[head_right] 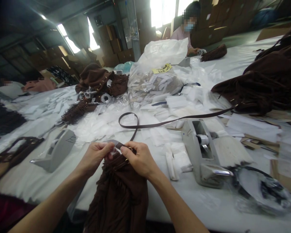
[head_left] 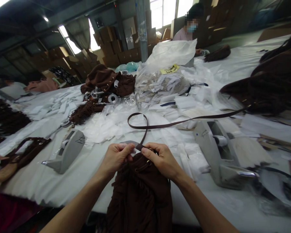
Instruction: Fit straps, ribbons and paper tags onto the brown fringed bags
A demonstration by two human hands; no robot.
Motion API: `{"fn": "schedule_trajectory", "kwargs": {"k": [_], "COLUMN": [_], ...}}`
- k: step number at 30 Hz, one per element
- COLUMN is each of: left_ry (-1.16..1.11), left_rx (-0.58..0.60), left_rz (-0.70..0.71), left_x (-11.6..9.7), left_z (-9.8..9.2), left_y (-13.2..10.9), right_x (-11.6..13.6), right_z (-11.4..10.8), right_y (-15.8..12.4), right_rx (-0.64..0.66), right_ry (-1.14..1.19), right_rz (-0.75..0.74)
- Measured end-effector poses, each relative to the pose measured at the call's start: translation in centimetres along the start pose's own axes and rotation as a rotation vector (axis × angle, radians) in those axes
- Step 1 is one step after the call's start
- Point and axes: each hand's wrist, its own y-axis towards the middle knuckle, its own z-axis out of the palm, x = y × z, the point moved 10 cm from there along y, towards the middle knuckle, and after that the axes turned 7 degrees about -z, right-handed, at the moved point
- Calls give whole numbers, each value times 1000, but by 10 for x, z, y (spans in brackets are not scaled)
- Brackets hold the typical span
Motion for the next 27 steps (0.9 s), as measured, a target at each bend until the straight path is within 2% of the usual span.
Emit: {"fn": "schedule_trajectory", "kwargs": {"k": [2,5,9,18,22,27], "left_ry": [74,142,176,146,232,378], "left_rx": [-23,-104,-87,-31,10,167], "left_rz": [19,105,142,121,181,127], "left_x": [-1,-10,-14,-20,-26,-15], "left_z": [3,2,9,21,30,46], "left_y": [-3,-6,-3,-7,-13,-20], "right_x": [-3,-8,1,10,8,5], "right_z": [2,-7,-15,-7,-2,-3], "right_y": [0,-2,-6,-5,-5,-9], "right_rx": [-15,-153,-272,-316,-284,-283], "right_ry": [-8,-48,-90,-206,-236,-196], "right_rz": [-4,4,-49,-85,-90,-84]}}
